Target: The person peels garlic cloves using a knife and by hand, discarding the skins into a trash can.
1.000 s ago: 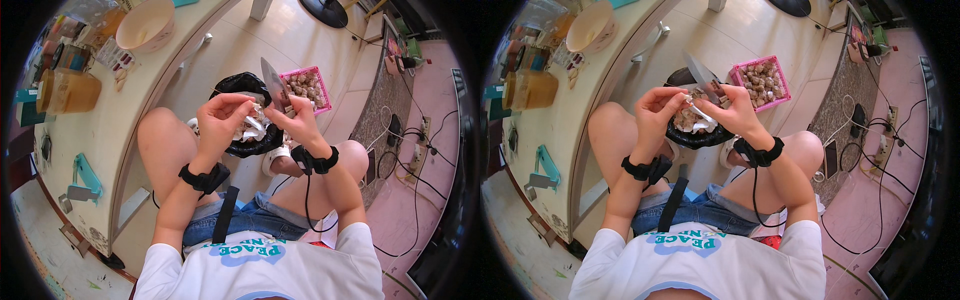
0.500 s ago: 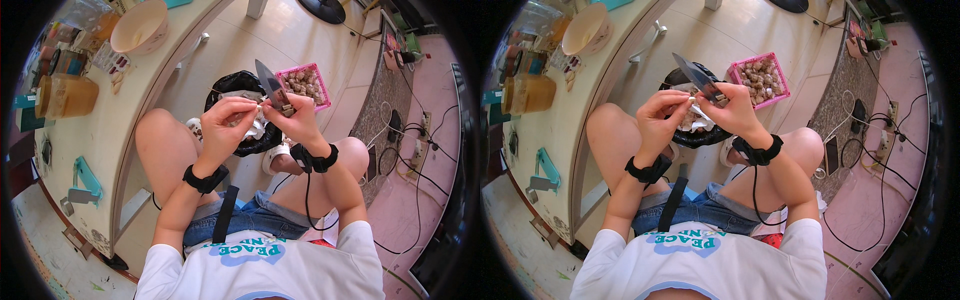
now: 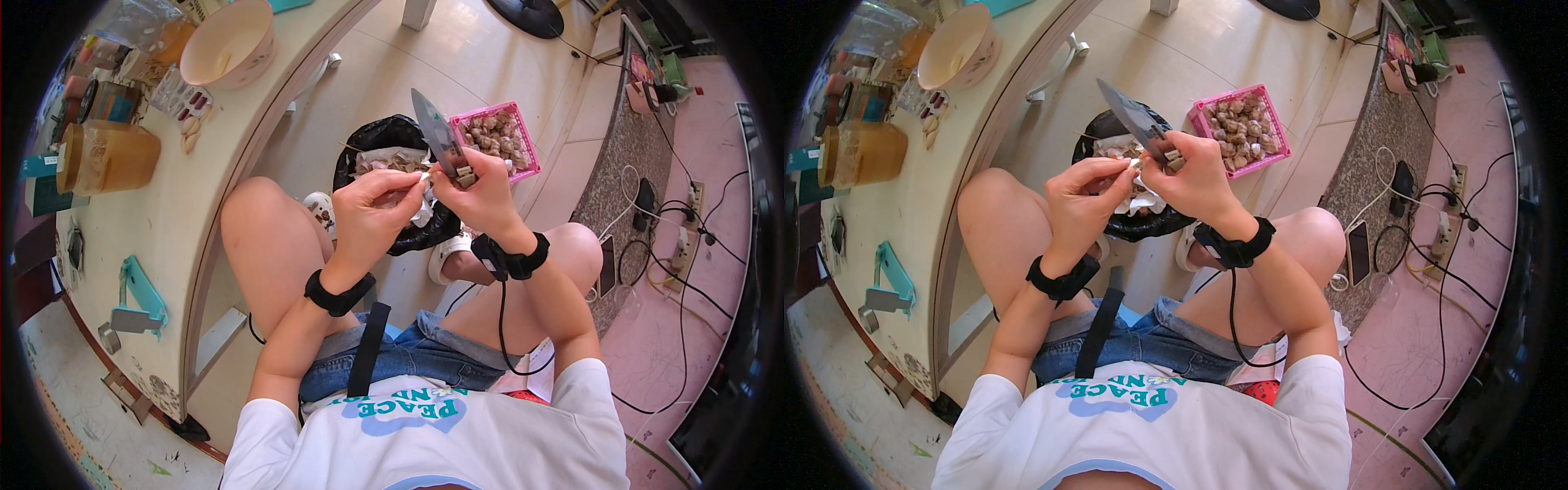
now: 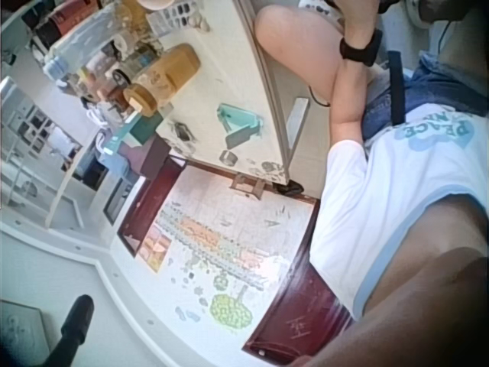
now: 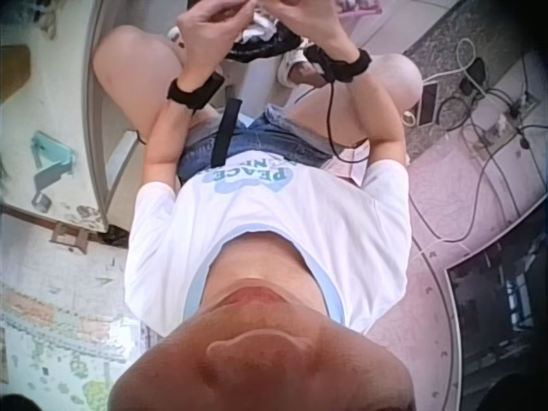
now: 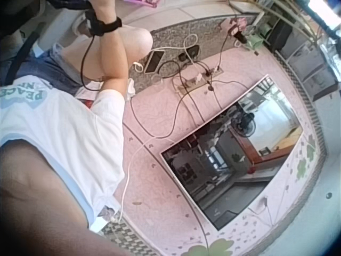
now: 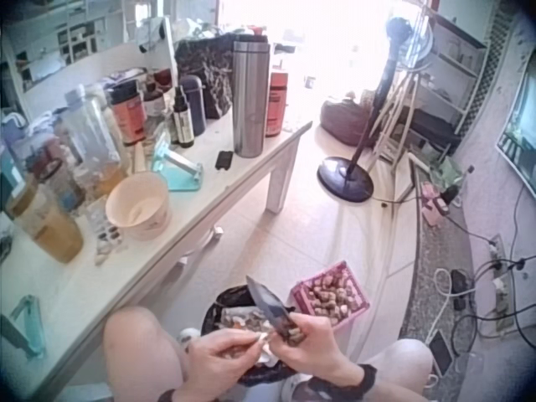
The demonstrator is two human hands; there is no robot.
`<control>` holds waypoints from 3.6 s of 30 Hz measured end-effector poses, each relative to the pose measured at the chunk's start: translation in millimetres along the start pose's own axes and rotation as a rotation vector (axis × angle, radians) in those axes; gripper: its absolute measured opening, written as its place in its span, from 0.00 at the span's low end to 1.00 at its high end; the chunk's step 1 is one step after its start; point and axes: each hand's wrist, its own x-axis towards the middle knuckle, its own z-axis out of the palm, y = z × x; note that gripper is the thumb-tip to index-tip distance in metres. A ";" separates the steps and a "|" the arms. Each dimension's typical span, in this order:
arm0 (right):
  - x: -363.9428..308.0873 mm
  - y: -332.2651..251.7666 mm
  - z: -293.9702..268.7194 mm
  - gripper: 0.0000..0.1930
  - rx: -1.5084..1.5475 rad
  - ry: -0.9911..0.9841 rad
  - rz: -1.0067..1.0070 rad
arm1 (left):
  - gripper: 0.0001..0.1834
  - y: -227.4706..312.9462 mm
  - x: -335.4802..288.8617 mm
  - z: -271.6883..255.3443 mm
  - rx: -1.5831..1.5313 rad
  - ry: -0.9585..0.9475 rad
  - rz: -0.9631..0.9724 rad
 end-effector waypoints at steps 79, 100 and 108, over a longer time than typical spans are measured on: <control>1.1 0.7 -2.7 0.13 -0.137 -0.091 -0.232 | 0.09 2.9 12.8 -16.8 -0.494 -0.200 -0.463; 1.4 -4.2 -1.2 0.11 -0.167 -0.070 -0.247 | 0.08 -0.3 12.6 -19.2 -0.422 -0.175 -0.443; 1.0 1.8 -1.6 0.16 -0.213 -0.092 -0.261 | 0.07 -0.5 13.0 -18.7 -0.382 -0.165 -0.429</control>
